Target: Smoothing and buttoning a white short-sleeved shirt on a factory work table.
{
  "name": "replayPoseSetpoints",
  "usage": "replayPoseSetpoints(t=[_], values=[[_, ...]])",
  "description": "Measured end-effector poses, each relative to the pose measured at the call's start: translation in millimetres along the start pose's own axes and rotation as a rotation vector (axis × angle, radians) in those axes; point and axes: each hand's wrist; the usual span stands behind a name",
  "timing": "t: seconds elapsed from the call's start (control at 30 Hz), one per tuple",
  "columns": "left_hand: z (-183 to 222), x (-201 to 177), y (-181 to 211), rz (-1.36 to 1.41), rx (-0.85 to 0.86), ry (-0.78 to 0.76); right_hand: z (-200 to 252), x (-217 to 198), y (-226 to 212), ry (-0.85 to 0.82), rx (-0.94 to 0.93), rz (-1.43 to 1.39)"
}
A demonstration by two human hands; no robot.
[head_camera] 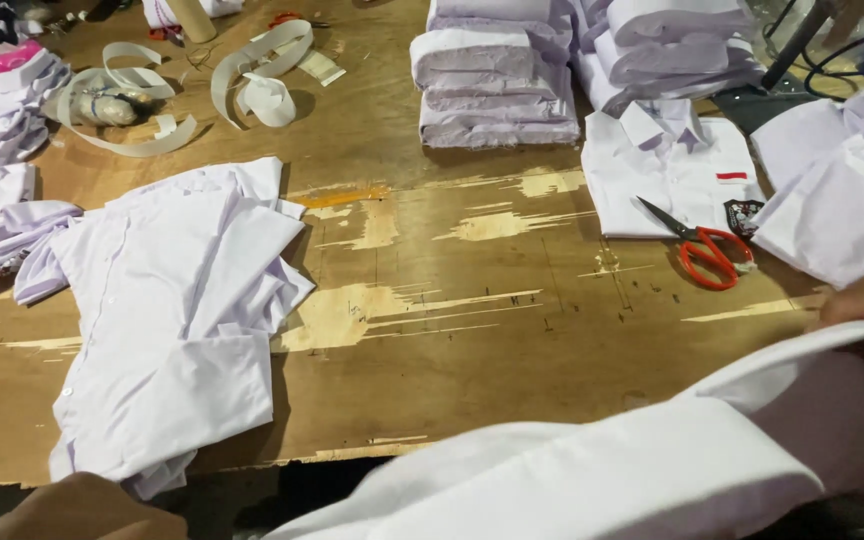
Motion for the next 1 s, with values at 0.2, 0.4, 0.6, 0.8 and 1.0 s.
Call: replayPoseSetpoints(t=[0.2, 0.4, 0.6, 0.8, 1.0], values=[[-24.9, 1.9, 31.8, -0.033, -0.347, 0.202, -2.3, 7.1, -17.0, 0.069, 0.056, -0.079], [-120.6, -7.2, 55.5, 0.242, -0.205, 0.366, -83.8, 22.9, -30.5, -0.094, -0.234, 0.422], [-224.9, 9.4, 16.0, 0.247, -0.336, 0.344, -166.2, 71.4, 35.7, -0.054, -0.208, 0.370], [-334.5, 56.2, -47.4, 0.086, -0.435, 0.296, -242.1, 143.7, 132.4, -0.189, 0.115, 0.405], [-413.2, 106.8, -93.3, 0.087, -0.529, 0.179, -281.6, 219.6, 223.4, -0.318, 0.203, 0.563]])
Point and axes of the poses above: each hand's wrist, its own z-axis away from the middle knuckle, its own x-axis out of the palm, y = z × x, and after that the axes turned 6 degrees about -x, right-handed
